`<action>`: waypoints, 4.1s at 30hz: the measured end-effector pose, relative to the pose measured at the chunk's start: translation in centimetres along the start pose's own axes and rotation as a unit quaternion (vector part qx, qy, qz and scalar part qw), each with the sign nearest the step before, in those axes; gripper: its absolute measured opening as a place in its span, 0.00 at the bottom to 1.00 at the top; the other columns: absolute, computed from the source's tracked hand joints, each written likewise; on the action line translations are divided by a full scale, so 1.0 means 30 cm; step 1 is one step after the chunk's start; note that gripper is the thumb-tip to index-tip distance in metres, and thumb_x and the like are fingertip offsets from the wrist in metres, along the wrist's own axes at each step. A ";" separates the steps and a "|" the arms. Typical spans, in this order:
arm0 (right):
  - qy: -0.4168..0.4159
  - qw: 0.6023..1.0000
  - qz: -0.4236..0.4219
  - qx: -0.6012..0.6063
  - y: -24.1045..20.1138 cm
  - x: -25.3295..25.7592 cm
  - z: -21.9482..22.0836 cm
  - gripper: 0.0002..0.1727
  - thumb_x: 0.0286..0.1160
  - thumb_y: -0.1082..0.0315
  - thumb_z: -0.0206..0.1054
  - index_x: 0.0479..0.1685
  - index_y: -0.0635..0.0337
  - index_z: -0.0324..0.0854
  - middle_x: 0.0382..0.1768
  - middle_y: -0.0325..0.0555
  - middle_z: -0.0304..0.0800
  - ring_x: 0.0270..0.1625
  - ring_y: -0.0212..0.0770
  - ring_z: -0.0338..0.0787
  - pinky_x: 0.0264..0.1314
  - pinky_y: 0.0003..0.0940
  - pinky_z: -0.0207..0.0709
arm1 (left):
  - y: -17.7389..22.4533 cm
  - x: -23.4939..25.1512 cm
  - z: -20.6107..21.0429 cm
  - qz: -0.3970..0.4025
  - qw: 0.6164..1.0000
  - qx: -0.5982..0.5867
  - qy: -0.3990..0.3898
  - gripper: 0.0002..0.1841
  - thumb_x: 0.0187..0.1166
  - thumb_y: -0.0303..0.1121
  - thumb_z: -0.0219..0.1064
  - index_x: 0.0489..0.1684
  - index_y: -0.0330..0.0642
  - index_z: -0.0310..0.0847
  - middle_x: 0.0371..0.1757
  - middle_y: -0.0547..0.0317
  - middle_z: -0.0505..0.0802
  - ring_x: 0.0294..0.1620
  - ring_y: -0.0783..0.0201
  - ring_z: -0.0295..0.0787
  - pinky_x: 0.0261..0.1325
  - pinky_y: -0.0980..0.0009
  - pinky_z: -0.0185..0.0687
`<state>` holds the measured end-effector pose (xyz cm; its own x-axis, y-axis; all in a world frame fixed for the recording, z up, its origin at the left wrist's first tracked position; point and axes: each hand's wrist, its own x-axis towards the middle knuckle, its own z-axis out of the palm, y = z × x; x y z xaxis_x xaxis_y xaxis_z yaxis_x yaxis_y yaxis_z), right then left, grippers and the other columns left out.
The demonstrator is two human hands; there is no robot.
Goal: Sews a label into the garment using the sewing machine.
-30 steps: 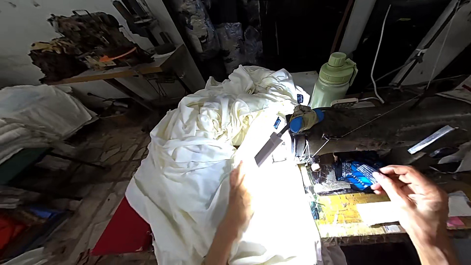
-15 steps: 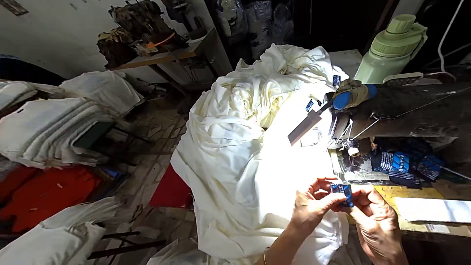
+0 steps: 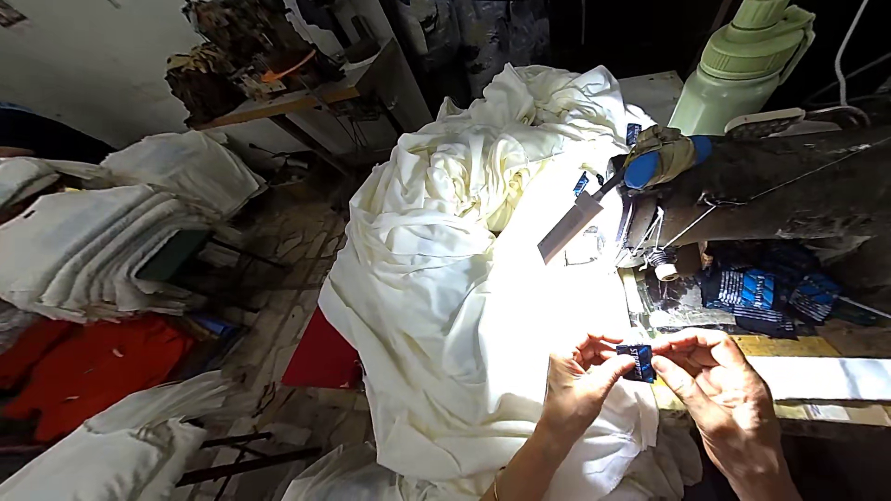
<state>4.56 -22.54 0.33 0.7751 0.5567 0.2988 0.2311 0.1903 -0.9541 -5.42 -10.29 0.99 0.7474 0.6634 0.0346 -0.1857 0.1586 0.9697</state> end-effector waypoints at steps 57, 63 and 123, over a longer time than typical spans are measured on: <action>-0.280 0.860 -0.162 -0.394 0.056 -0.104 -0.116 0.14 0.76 0.76 0.58 0.40 0.54 0.91 0.70 0.56 0.88 0.81 0.66 0.76 0.79 0.64 0.64 | -0.029 0.042 -0.061 -0.080 0.924 0.336 -0.165 0.11 0.80 0.27 0.63 0.49 0.31 0.89 0.50 0.48 0.92 0.47 0.68 0.89 0.55 0.74 0.83; -0.347 0.846 -0.130 -0.384 0.003 -0.057 -0.094 0.12 0.77 0.79 0.60 0.43 0.62 0.90 0.74 0.64 0.83 0.81 0.64 0.77 0.82 0.71 0.62 | -0.030 0.139 -0.108 0.115 0.838 0.469 -0.255 0.13 0.84 0.25 0.57 0.55 0.35 0.88 0.61 0.50 0.92 0.58 0.58 0.91 0.61 0.62 0.86; -0.415 0.806 -0.053 -0.418 -0.061 0.052 -0.048 0.11 0.79 0.76 0.61 0.46 0.61 0.90 0.68 0.72 0.85 0.77 0.72 0.80 0.76 0.77 0.62 | -0.098 0.312 -0.188 0.251 0.799 0.458 -0.297 0.20 0.79 0.20 0.61 0.67 0.40 0.87 0.76 0.47 0.85 0.80 0.53 0.79 0.82 0.61 0.70</action>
<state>6.19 -23.18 2.52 0.1438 0.9887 -0.0412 0.8546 -0.1451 -0.4986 -1.48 -0.41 -2.90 0.9472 -0.0321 0.3189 -0.2153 -0.8009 0.5588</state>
